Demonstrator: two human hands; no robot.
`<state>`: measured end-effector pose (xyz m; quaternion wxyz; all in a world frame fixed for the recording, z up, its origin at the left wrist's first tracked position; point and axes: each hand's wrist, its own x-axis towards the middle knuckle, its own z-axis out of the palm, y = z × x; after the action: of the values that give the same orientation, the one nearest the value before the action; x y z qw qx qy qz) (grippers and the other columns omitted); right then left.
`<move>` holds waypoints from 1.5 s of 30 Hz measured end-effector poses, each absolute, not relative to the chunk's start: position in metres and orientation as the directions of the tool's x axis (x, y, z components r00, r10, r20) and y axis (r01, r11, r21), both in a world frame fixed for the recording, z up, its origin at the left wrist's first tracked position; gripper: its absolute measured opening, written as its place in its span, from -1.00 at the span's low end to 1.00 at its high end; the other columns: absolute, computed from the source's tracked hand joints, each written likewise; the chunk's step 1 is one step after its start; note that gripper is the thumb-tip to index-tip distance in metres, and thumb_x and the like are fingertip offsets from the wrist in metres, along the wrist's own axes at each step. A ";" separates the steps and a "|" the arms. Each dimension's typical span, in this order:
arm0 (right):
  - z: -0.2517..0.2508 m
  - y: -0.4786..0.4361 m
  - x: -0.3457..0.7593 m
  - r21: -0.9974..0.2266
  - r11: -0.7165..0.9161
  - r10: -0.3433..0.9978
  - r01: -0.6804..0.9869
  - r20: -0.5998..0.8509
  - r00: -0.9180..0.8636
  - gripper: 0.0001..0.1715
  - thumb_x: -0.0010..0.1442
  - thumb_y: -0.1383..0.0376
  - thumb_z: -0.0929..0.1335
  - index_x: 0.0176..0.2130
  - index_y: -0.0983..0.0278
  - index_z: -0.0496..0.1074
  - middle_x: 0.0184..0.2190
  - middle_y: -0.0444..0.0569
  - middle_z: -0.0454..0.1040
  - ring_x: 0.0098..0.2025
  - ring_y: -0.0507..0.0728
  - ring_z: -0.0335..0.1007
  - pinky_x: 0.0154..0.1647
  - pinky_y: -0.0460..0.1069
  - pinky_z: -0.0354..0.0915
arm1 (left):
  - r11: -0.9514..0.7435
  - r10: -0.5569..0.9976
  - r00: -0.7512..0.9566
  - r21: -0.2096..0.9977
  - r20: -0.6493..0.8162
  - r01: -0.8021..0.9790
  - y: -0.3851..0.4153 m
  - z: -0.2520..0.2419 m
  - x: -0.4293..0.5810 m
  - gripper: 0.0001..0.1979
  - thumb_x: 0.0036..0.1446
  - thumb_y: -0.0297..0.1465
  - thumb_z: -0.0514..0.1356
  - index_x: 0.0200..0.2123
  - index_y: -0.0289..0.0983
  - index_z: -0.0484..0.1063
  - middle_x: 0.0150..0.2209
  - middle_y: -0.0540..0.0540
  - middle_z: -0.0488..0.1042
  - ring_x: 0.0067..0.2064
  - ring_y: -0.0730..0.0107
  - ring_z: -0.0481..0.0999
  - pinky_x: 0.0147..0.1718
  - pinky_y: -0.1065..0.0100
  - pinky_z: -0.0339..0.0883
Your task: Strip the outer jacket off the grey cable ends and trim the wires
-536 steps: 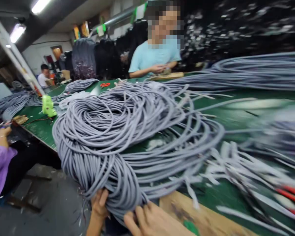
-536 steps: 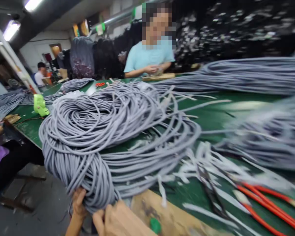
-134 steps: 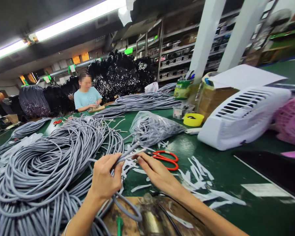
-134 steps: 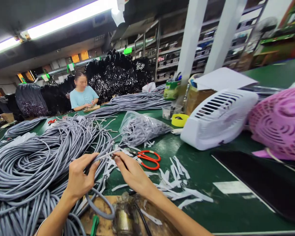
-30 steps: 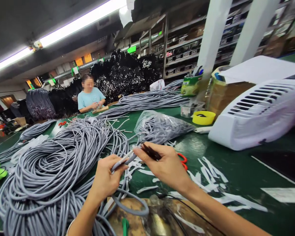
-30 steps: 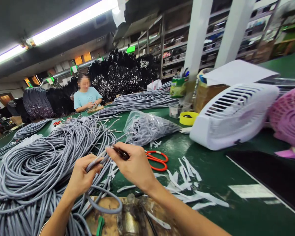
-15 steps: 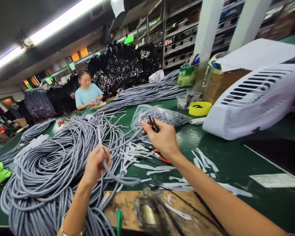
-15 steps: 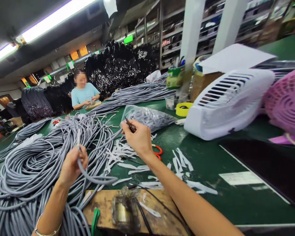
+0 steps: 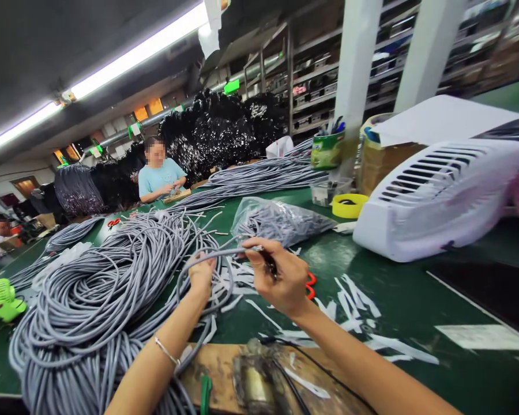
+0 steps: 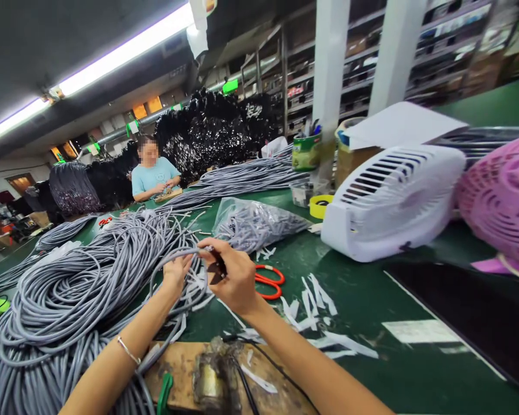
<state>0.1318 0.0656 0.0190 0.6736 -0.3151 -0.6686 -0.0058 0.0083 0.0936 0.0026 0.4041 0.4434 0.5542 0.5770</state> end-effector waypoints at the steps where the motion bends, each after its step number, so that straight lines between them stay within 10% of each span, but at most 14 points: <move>1: 0.019 0.066 0.132 -0.433 0.804 0.419 0.409 0.899 0.127 -0.82 0.18 0.32 0.19 -0.34 0.24 0.35 -0.55 -0.06 0.51 -0.62 0.03 0.37 -0.55 -0.09 0.20 | -0.043 0.964 -0.258 0.997 0.059 0.068 0.088 0.007 0.003 -0.75 -0.02 -0.34 0.22 -0.63 -0.30 0.28 -0.71 0.08 0.30 -0.62 0.52 0.38 -0.52 0.47 0.30; 5: 0.021 0.067 0.134 -0.476 0.833 0.451 0.283 0.880 0.150 -0.88 0.17 0.36 0.22 -0.34 0.24 0.33 -0.57 -0.10 0.48 -0.63 0.01 0.35 -0.59 -0.11 0.17 | -0.109 0.988 -0.071 0.944 0.138 0.311 0.037 0.026 -0.006 -0.81 -0.17 -0.47 0.30 -0.71 -0.36 0.40 -0.75 0.02 0.33 -0.67 0.49 0.33 -0.58 0.45 0.24; 8: 0.022 0.064 0.133 -0.501 0.853 0.487 0.145 0.865 0.118 -0.89 0.18 0.33 0.22 -0.34 0.24 0.32 -0.62 -0.16 0.42 -0.68 -0.02 0.24 -0.63 -0.12 0.12 | -0.572 0.597 0.002 0.423 0.803 0.703 0.005 0.036 -0.005 -0.82 0.09 -0.46 0.10 -0.30 -0.31 0.51 -0.36 -0.14 0.52 -0.31 0.33 0.49 -0.27 0.35 0.34; 12: 0.020 0.058 0.130 -0.603 0.795 0.607 -0.073 0.792 0.068 -0.84 0.19 0.24 0.22 -0.36 0.25 0.32 -0.64 -0.19 0.32 -0.71 -0.06 0.04 -0.68 -0.12 0.02 | -0.594 0.483 0.306 0.050 0.820 0.803 0.005 0.039 -0.011 -0.66 0.18 -0.51 -0.01 0.02 -0.31 0.32 -0.17 -0.20 0.48 -0.16 0.35 0.46 -0.18 0.37 0.34; 20: 0.015 0.060 0.112 -0.876 0.475 0.854 -0.088 0.483 -0.195 -0.58 0.10 -0.03 0.22 -0.33 0.28 0.29 -0.68 -0.23 0.15 -0.64 -0.01 0.07 -0.62 -0.11 0.05 | -0.497 0.489 0.109 0.174 0.865 0.850 0.002 0.028 -0.021 -0.87 0.09 -0.54 0.13 -0.31 -0.33 0.47 -0.48 -0.07 0.50 -0.48 0.49 0.46 -0.46 0.49 0.32; 29: 0.003 0.046 0.104 -0.830 0.540 0.804 0.141 0.459 -0.378 -0.56 0.17 0.06 0.11 -0.24 0.28 0.37 -0.30 0.04 0.47 -0.24 0.15 0.40 -0.19 0.02 0.26 | -0.452 0.399 0.024 0.174 0.917 0.875 -0.004 0.026 -0.025 -0.86 0.04 -0.57 0.16 -0.31 -0.32 0.47 -0.48 -0.05 0.50 -0.46 0.50 0.46 -0.45 0.49 0.35; 45: 0.009 0.042 0.106 -0.839 0.538 0.791 0.076 0.471 -0.391 -0.55 0.18 0.08 0.14 -0.38 0.32 0.42 -0.49 -0.01 0.44 -0.42 0.09 0.35 -0.33 -0.06 0.29 | -0.426 0.376 0.081 0.094 0.923 0.900 -0.005 0.024 -0.020 -0.85 0.00 -0.63 0.16 -0.35 -0.35 0.45 -0.54 -0.05 0.45 -0.51 0.49 0.41 -0.52 0.47 0.31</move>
<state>0.1057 0.0421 0.0087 0.4682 -0.2921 -0.7415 0.3816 -0.0202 -0.0046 0.0242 -0.2654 0.6858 0.4651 0.4929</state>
